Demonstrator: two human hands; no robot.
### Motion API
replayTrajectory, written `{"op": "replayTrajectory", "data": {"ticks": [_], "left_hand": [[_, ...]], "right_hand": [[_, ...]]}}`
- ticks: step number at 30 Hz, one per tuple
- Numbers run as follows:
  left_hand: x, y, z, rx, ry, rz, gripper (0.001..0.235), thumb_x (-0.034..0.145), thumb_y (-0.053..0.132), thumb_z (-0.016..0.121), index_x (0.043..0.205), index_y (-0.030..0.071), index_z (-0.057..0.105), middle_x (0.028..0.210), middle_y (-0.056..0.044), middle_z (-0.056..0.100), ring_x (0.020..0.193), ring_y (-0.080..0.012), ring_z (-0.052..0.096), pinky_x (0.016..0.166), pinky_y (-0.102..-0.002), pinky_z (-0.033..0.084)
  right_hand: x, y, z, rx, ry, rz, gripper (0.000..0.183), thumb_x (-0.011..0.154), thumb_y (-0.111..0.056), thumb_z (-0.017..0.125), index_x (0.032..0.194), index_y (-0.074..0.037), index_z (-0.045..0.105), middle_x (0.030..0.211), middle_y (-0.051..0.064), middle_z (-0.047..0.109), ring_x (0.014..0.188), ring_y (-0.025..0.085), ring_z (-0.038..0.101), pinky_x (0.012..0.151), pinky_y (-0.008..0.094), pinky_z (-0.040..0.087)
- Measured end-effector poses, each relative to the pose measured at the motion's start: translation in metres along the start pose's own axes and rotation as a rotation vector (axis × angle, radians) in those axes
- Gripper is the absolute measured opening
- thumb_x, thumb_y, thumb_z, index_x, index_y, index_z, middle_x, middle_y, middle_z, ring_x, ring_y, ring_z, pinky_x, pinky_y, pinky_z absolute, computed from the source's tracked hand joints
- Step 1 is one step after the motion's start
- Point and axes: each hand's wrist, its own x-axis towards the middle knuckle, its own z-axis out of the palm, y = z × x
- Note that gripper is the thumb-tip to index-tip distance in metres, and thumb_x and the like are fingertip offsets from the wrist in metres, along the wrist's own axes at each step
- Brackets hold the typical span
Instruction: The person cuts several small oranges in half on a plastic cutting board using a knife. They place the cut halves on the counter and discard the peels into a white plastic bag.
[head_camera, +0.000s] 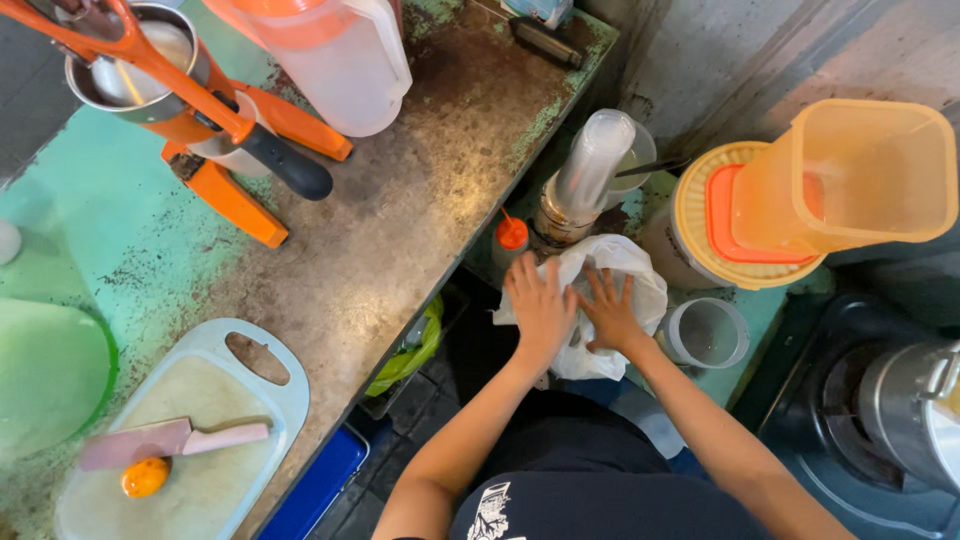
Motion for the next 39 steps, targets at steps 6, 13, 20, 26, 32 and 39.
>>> {"op": "replayTrajectory", "data": {"ticks": [6, 13, 20, 26, 32, 39], "left_hand": [[0.006, -0.008, 0.016, -0.326, -0.508, -0.290, 0.054, 0.100, 0.012, 0.056, 0.150, 0.022, 0.040, 0.111, -0.024, 0.065, 0.095, -0.0466, 0.067, 0.084, -0.058, 0.052], [0.032, -0.034, -0.162, -0.371, 0.001, -0.183, 0.033, 0.091, -0.005, 0.056, 0.114, 0.019, 0.056, 0.114, -0.017, 0.054, 0.075, -0.0377, 0.070, 0.060, -0.045, 0.057], [0.099, -0.103, -0.226, 0.130, 0.605, -0.003, 0.048, 0.073, -0.011, 0.064, 0.115, 0.014, 0.064, 0.125, -0.020, 0.051, 0.120, -0.0412, 0.055, 0.109, -0.051, 0.036], [0.121, -0.163, -0.171, 0.297, 0.297, 0.107, 0.058, 0.072, 0.011, 0.076, 0.129, 0.004, 0.067, 0.129, -0.022, 0.062, 0.121, -0.0321, 0.056, 0.113, -0.051, 0.039], [0.122, -0.165, -0.153, 0.241, 0.240, -0.039, 0.075, 0.068, 0.030, 0.084, 0.135, 0.006, 0.060, 0.144, -0.028, 0.052, 0.132, -0.0372, 0.049, 0.113, -0.057, 0.032], [0.127, -0.163, -0.169, 0.232, 0.035, -0.207, 0.092, 0.059, 0.037, 0.088, 0.142, 0.018, 0.054, 0.145, -0.029, 0.046, 0.139, -0.0454, 0.034, 0.112, -0.072, 0.015]], "right_hand": [[-0.056, -0.028, -0.090, -0.062, -0.099, -0.026, 0.136, 0.052, -0.032, 0.099, 0.160, -0.039, 0.016, 0.170, 0.018, 0.001, 0.157, 0.043, 0.006, 0.118, 0.075, 0.005], [-0.061, -0.065, -0.246, 0.149, 0.270, -0.407, 0.134, 0.056, -0.027, 0.096, 0.161, -0.039, 0.014, 0.167, 0.027, 0.014, 0.149, 0.049, 0.013, 0.112, 0.075, 0.008], [0.105, -0.127, -0.342, -0.046, 0.195, -0.707, 0.131, 0.058, -0.029, 0.094, 0.160, -0.038, 0.014, 0.168, 0.016, 0.017, 0.151, 0.043, 0.021, 0.119, 0.069, 0.006], [0.186, -0.142, -0.350, -0.008, -0.003, -0.783, 0.125, 0.058, -0.036, 0.095, 0.159, -0.032, 0.021, 0.167, 0.009, 0.022, 0.154, 0.034, 0.017, 0.119, 0.066, 0.007], [0.195, -0.111, -0.364, 0.584, -0.011, -0.817, 0.056, 0.087, -0.044, 0.077, 0.139, -0.024, 0.066, 0.141, 0.003, 0.067, 0.129, 0.020, 0.060, 0.118, 0.057, 0.042], [0.180, -0.134, -0.333, 0.059, 0.151, -0.778, 0.043, 0.071, -0.028, 0.081, 0.114, -0.025, 0.077, 0.126, 0.000, 0.070, 0.125, 0.024, 0.057, 0.100, 0.054, 0.032]]}}
